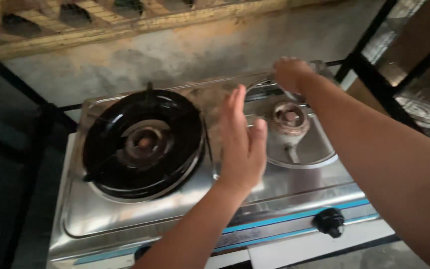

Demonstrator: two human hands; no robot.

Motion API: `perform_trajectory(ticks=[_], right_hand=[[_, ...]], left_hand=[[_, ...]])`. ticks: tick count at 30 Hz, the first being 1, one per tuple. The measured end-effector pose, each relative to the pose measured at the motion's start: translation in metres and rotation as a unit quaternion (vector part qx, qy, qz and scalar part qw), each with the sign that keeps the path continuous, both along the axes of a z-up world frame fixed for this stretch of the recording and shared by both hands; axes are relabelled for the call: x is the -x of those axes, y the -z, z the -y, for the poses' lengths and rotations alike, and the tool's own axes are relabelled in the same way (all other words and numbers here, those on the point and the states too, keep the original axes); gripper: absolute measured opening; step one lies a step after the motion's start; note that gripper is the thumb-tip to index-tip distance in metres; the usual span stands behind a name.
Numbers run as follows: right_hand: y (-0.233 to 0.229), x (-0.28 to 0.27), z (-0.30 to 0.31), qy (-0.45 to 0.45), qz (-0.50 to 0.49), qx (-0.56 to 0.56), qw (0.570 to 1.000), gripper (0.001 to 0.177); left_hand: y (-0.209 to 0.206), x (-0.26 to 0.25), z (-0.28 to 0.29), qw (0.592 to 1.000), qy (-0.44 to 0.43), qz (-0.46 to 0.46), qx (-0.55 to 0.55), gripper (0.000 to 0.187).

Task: Cleaning a portable gas stove with a rag and then rinsing the rag.

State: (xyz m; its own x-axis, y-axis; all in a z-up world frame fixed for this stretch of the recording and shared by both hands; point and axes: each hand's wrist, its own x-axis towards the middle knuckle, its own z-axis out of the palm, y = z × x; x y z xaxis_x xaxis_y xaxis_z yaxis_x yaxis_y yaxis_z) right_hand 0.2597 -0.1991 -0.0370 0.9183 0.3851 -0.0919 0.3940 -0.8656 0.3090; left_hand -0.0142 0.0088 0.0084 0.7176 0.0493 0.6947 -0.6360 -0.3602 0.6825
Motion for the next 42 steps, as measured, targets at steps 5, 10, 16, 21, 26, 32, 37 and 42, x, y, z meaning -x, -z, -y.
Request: perform_trajectory(ticks=[5, 10, 16, 21, 26, 32, 37, 42], right_hand=[[0.026, 0.003, -0.123, -0.012, 0.003, -0.117, 0.993, 0.055], [0.033, 0.052, -0.137, -0.151, 0.056, -0.18, 0.97, 0.066], [-0.02, 0.086, -0.118, -0.067, 0.004, -0.367, 0.928, 0.039], [0.03, 0.051, -0.172, -0.149, -0.055, -0.539, 0.827, 0.037], [0.012, 0.052, -0.171, -0.253, 0.056, -0.202, 0.945, 0.049], [0.022, 0.013, -0.085, -0.063, 0.06, -0.194, 0.977, 0.049], [0.022, 0.009, -0.109, -0.015, 0.041, -0.062, 0.997, 0.051], [0.032, 0.048, -0.188, -0.261, 0.152, -0.244, 0.922, 0.049]], left_hand=[[-0.01, 0.031, -0.027, 0.999, 0.02, 0.009, -0.049, 0.062], [-0.005, 0.046, -0.044, 0.993, 0.057, -0.004, -0.104, 0.063], [-0.001, 0.047, -0.045, 0.992, 0.049, -0.018, -0.112, 0.064], [0.001, 0.047, -0.046, 0.996, 0.018, -0.007, -0.091, 0.064], [0.002, 0.048, -0.048, 0.996, 0.03, -0.011, -0.077, 0.065], [0.003, 0.046, -0.047, 0.995, 0.02, -0.021, -0.092, 0.065], [0.003, 0.041, -0.044, 0.996, 0.017, -0.017, -0.08, 0.065], [0.004, 0.04, -0.044, 0.997, 0.02, -0.018, -0.076, 0.065]])
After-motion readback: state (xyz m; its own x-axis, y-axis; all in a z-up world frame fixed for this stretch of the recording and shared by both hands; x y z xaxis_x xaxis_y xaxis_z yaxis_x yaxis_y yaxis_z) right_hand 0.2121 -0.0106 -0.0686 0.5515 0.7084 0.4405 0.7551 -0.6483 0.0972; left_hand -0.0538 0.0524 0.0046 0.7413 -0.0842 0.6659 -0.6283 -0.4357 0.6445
